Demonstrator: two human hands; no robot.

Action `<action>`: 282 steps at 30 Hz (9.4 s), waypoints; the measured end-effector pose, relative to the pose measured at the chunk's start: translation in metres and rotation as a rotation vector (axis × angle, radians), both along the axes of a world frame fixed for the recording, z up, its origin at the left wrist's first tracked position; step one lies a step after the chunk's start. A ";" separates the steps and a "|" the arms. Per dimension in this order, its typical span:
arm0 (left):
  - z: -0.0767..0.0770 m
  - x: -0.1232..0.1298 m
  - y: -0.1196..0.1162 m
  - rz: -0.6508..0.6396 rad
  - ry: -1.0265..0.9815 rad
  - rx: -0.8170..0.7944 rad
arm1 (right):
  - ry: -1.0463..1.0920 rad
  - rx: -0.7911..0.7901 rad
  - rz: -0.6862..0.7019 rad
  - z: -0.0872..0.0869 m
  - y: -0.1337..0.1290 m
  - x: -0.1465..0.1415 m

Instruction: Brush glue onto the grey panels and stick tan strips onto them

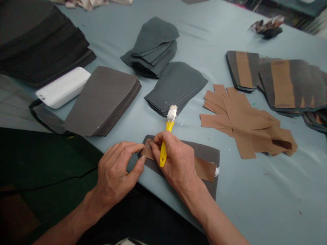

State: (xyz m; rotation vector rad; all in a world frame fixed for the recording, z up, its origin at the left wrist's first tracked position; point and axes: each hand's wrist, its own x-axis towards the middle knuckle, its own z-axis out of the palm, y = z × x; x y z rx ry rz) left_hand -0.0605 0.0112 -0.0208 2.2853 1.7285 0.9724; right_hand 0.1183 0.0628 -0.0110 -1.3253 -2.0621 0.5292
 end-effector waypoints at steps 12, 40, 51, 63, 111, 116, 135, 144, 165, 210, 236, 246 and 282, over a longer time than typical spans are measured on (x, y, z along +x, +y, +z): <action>-0.001 0.000 0.002 0.003 0.010 0.007 | 0.004 -0.004 -0.003 -0.001 0.000 0.000; 0.005 0.001 0.006 0.039 -0.001 -0.071 | 0.009 -0.019 0.002 0.001 0.001 0.000; 0.007 0.006 0.007 0.101 0.017 -0.087 | 0.010 -0.047 -0.015 0.001 0.000 0.000; 0.008 0.007 0.012 0.144 0.042 -0.096 | -0.002 -0.032 -0.004 0.001 0.000 0.001; 0.010 0.003 0.007 0.010 0.152 -0.096 | -0.143 0.008 -0.080 0.000 0.000 -0.005; 0.012 0.003 0.008 0.009 0.179 -0.109 | -0.133 0.015 -0.072 -0.002 0.000 -0.004; 0.004 0.001 0.007 0.036 0.223 -0.047 | -0.196 0.075 0.015 0.050 -0.021 0.061; 0.006 -0.002 0.009 0.014 0.235 -0.061 | 0.004 -0.053 -0.149 0.040 -0.049 0.095; 0.005 -0.003 0.011 0.005 0.253 -0.037 | -0.189 0.149 -0.361 0.010 -0.057 0.113; 0.007 0.004 0.008 0.031 0.219 -0.031 | -0.409 0.256 -0.400 -0.008 -0.004 0.080; 0.002 -0.007 0.011 0.018 0.137 -0.092 | -0.305 0.358 -0.359 -0.031 0.001 0.094; 0.016 -0.019 0.027 0.059 0.057 -0.068 | -0.292 0.321 -0.403 -0.030 0.001 0.090; 0.006 0.055 0.103 -0.425 0.261 -0.179 | -0.333 0.219 -0.361 -0.025 -0.001 0.094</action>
